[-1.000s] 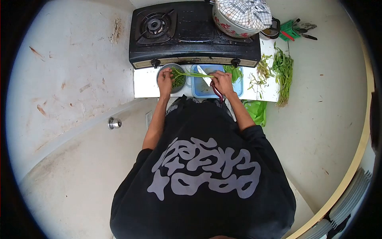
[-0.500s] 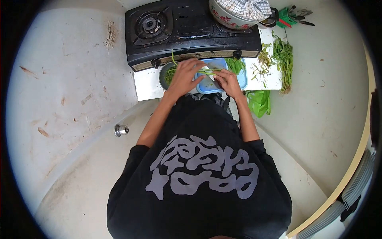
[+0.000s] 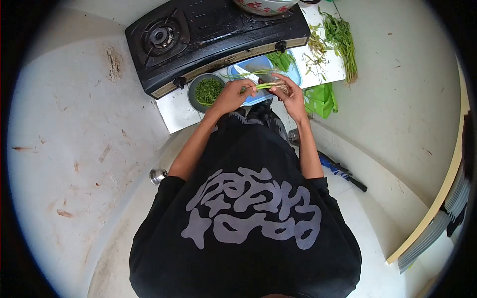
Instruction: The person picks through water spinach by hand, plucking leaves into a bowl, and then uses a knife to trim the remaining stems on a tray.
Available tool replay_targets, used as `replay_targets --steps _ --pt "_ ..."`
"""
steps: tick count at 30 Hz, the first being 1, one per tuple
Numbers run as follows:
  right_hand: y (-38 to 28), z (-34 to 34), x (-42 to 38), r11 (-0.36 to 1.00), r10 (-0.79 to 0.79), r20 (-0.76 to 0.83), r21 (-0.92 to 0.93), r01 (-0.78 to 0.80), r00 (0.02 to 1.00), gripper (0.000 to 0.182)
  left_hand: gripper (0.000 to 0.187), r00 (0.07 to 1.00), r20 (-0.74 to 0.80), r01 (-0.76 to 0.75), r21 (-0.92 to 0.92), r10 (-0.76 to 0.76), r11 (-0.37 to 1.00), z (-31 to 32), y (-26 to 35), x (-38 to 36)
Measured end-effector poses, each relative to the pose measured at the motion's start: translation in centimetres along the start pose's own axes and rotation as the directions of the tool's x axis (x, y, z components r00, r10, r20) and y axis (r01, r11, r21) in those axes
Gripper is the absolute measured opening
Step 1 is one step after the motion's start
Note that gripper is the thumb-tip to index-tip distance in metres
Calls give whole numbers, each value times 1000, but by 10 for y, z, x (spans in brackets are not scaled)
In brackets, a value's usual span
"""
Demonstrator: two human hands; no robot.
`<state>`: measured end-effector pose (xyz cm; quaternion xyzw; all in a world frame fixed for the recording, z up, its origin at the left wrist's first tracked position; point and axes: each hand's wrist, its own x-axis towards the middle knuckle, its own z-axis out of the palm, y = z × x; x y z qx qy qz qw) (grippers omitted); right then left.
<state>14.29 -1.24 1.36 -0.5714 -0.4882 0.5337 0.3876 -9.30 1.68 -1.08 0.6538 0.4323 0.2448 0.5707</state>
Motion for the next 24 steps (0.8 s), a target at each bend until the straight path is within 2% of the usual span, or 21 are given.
replay_targets --steps 1,2,3,5,6,10,12,15,24 --pt "-2 -1 -3 988 89 -8 127 -88 996 45 20 1000 9 -4 -4 4 1000 0 -1 2" --pt "3 -2 -2 992 87 -13 95 -85 996 57 21 997 46 65 -67 -62 996 0 -2 4" --pt "3 0 -3 992 87 -18 93 -85 996 57 23 988 87 136 -126 -126 983 0 -2 6" --pt "4 8 -3 966 51 -92 257 -26 994 64 24 988 95 136 -179 -120 974 -1 -2 7" --pt "3 10 -2 973 34 -77 230 -15 996 70 24 983 117 162 -213 -140 964 -2 1 7" --pt "2 22 -3 975 27 -55 222 -14 998 71 23 983 127 160 -263 -131 951 -1 1 8" --pt "6 25 -3 948 65 -25 313 -54 998 71 23 984 124 160 -259 -132 952 1 -1 8" --pt "11 26 -2 926 53 -45 377 -32 998 69 23 983 109 172 -249 -149 953 0 0 8" --pt "25 18 10 921 80 -76 388 -45 994 62 23 981 37 194 -248 -190 949 6 12 -1"
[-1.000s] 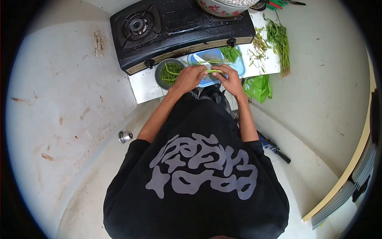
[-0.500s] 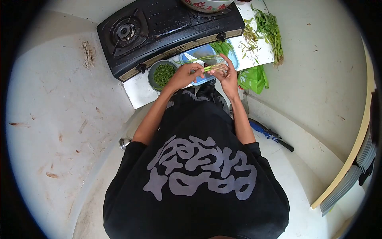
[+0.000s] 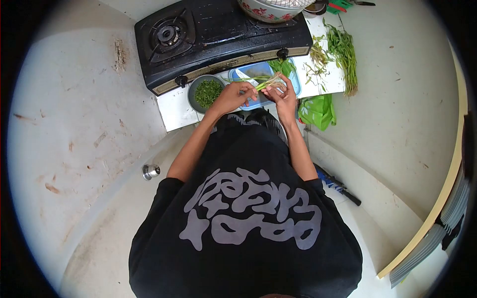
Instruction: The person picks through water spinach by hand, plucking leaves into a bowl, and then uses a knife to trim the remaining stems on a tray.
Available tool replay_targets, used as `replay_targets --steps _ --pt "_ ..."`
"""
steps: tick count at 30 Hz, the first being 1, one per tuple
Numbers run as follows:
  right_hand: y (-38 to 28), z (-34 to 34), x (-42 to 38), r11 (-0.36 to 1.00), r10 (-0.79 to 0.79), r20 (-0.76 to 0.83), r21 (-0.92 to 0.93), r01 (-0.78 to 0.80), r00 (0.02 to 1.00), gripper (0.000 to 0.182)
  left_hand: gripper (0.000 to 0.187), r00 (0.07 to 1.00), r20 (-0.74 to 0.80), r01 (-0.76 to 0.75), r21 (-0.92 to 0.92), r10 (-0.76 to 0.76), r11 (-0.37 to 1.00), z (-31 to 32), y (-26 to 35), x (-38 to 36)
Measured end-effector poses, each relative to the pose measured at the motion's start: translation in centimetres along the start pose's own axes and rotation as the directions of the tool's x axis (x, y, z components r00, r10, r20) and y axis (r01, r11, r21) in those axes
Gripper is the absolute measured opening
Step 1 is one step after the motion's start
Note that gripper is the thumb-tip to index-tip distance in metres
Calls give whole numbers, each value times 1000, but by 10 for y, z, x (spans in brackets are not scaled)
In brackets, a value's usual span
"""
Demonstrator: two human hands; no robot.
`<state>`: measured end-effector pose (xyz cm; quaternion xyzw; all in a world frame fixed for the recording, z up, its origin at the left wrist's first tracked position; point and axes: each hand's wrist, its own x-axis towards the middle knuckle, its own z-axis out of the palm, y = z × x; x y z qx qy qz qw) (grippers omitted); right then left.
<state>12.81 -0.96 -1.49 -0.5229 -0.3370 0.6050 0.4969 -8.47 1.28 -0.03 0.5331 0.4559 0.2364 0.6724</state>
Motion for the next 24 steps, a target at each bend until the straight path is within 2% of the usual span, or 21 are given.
replay_targets --steps 2,5,7,8,9,10,11,12,13,15,17,19,21,22,24 --pt "-1 -3 5 1000 12 35 5 -12 999 62 23 999 -27 28 -8 -28 1000 3 2 0" --pt "-1 -13 11 1000 25 91 14 -26 996 62 22 996 -93 -9 38 12 999 9 -8 4" --pt "-8 -19 12 998 -16 133 -55 23 991 61 22 993 -122 8 67 0 998 13 -7 4" --pt "1 -30 16 962 -98 110 -245 122 989 60 22 990 -139 29 94 -15 995 14 -7 4" --pt "9 -43 21 963 -96 119 -240 122 988 60 22 989 -149 33 96 -19 995 16 -11 4" --pt "18 -57 27 866 -85 145 -479 145 986 59 22 983 -181 23 92 -6 996 17 -18 4" --pt "28 -71 31 708 -68 167 -686 165 984 58 23 977 -212 14 86 4 996 20 -25 4" --pt "38 -83 35 598 -55 220 -774 209 974 55 23 976 -217 23 83 -4 996 23 -32 3" --pt "48 -91 36 601 -48 224 -772 207 973 55 23 961 -276 24 39 -12 999 25 -37 1" --pt "60 -102 40 408 -35 399 -831 378 916 51 23 939 -342 28 -6 -28 1000 28 -41 -3" --pt "69 -106 46 398 -22 452 -814 423 892 50 21 901 -423 108 9 -95 994 30 -38 -10" --pt "74 -106 50 179 -59 553 -813 554 831 48 22 881 -461 99 -33 -103 995 38 -41 -16" --pt "81 -105 58 195 -39 595 -783 591 802 48 23 827 -546 88 -111 -135 990 47 -45 -20" --pt "84 -106 61 200 -27 629 -758 620 777 47 24 807 -580 68 -93 -109 993 51 -49 -20" --pt "88 -107 63 214 9 629 -760 613 777 44 24 781 -603 99 -132 -159 986 63 -52 -26"
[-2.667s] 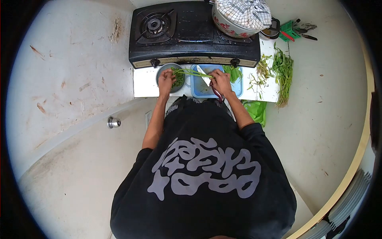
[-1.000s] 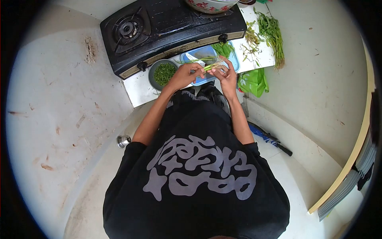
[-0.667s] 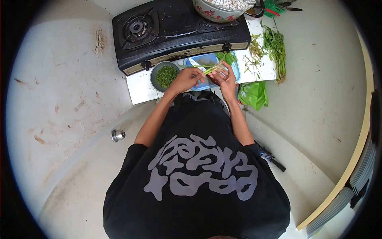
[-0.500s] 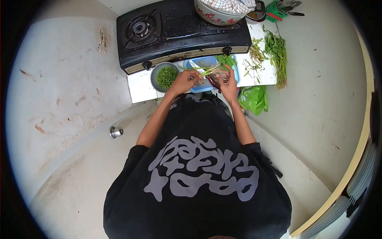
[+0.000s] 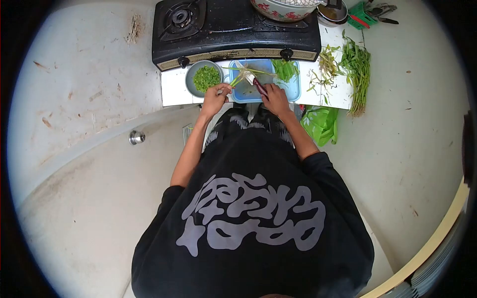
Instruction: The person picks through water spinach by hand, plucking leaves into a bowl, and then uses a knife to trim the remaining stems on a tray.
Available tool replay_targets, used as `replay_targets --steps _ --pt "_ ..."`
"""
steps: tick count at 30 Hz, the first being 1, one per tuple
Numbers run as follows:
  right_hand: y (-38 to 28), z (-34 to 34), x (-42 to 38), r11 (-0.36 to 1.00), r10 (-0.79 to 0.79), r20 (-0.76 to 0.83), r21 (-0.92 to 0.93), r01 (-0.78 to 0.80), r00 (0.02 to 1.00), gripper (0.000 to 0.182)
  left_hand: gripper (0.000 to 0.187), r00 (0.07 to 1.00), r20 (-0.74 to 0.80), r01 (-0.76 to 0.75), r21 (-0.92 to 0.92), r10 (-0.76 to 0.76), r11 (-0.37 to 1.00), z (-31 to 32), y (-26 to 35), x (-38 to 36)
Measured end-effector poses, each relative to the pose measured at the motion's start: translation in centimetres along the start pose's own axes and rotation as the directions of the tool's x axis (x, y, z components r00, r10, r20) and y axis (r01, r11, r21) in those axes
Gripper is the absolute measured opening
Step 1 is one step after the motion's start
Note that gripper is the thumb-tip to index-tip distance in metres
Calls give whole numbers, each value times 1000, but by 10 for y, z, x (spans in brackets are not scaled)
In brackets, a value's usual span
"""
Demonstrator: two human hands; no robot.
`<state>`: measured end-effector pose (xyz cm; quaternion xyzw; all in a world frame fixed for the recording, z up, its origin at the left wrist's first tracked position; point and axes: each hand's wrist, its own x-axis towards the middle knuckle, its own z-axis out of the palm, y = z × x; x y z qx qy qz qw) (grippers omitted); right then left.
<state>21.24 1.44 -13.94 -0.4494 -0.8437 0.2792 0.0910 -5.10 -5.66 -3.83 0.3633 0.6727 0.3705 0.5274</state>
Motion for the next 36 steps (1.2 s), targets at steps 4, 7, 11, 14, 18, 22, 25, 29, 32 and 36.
replay_targets --steps 4,7,11,14,18,22,25,29,32,36 --pt "8 9 4 963 12 -65 269 6 998 42 24 992 -106 65 -10 -66 998 13 -12 -22" --pt "16 8 10 808 54 102 580 -104 993 42 29 987 -123 105 -12 -106 994 17 -24 -40" --pt "16 -18 5 102 180 545 818 -566 819 24 27 979 -188 84 36 -76 996 27 -30 -47" --pt "22 -40 0 -34 111 641 767 -641 760 24 17 961 -274 -10 37 20 999 33 -40 -40" --pt "32 -63 -9 -101 46 711 702 -705 701 23 13 970 -239 -45 -21 39 999 39 -43 -21" --pt "46 -78 -31 39 120 679 726 -687 724 22 12 971 -229 -24 190 68 982 39 -50 -1" --pt "62 -75 -57 169 188 589 769 -617 786 21 12 977 -155 -104 246 145 964 42 -56 15" --pt "70 -72 -90 248 274 442 826 -506 854 23 15 986 -60 -131 282 154 950 52 -59 42" --pt "54 -75 -96 511 297 356 725 -462 886 27 16 983 -54 -148 325 174 934 62 -69 60" --pt "29 -62 -84 842 242 155 457 -287 958 32 17 994 -52 -77 352 101 933 71 -62 69"
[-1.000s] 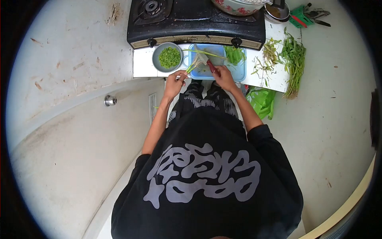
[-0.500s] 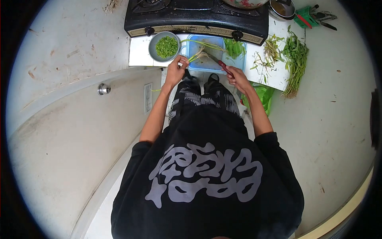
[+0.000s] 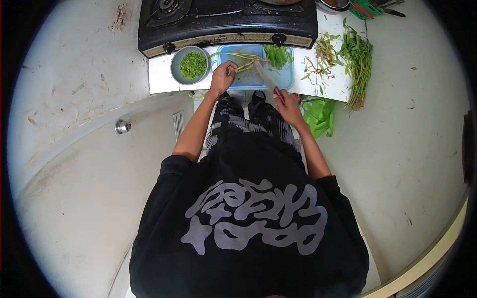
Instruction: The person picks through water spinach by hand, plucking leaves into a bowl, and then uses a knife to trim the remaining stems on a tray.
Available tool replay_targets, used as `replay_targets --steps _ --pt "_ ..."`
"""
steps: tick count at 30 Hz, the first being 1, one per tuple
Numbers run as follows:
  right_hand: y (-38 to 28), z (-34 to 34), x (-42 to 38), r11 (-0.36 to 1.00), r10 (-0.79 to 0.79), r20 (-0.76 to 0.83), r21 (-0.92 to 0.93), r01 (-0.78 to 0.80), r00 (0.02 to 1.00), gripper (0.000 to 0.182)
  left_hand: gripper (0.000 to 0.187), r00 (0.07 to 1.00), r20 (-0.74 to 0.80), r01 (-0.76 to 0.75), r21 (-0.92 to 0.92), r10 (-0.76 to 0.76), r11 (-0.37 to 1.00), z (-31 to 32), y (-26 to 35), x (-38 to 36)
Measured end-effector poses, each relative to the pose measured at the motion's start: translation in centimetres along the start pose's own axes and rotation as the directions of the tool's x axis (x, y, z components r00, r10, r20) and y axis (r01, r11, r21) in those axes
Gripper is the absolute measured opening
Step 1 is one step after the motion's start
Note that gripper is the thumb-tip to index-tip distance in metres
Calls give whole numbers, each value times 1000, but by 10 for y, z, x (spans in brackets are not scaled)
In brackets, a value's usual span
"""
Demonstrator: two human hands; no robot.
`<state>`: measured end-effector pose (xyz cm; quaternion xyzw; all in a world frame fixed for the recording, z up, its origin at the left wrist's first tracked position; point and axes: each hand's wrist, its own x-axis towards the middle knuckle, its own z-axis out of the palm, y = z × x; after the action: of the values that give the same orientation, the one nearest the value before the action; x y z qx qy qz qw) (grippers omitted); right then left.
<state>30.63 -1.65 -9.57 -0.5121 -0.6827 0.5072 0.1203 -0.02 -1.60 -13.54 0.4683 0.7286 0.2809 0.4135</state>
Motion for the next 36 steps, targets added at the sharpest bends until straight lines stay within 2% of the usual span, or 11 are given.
replay_targets --steps 1,2,4,8,15,17,25,36 --pt "-3 7 5 984 -112 -47 -144 104 993 33 16 993 -57 -99 86 104 991 2 -1 1" --pt "-6 12 9 984 -114 -56 -145 105 992 33 15 972 -104 -190 177 211 966 3 -3 3" --pt "-16 22 17 974 4 52 -225 8 999 35 14 972 -98 -190 219 215 957 3 2 6" --pt "-22 46 29 949 -14 54 -315 30 998 37 13 970 -86 -193 303 228 933 3 7 2" --pt "-14 83 28 933 25 25 -359 -14 999 39 22 958 0 -275 292 288 916 2 2 3" --pt "-14 86 26 914 51 24 -405 -37 998 38 19 950 -2 -296 313 312 902 3 1 4" --pt "-22 83 28 919 45 15 -393 -35 999 38 19 962 13 -249 446 272 860 5 8 -1" --pt "-19 80 28 895 -7 28 -447 18 1000 37 15 951 4 -273 486 310 830 9 7 -2"
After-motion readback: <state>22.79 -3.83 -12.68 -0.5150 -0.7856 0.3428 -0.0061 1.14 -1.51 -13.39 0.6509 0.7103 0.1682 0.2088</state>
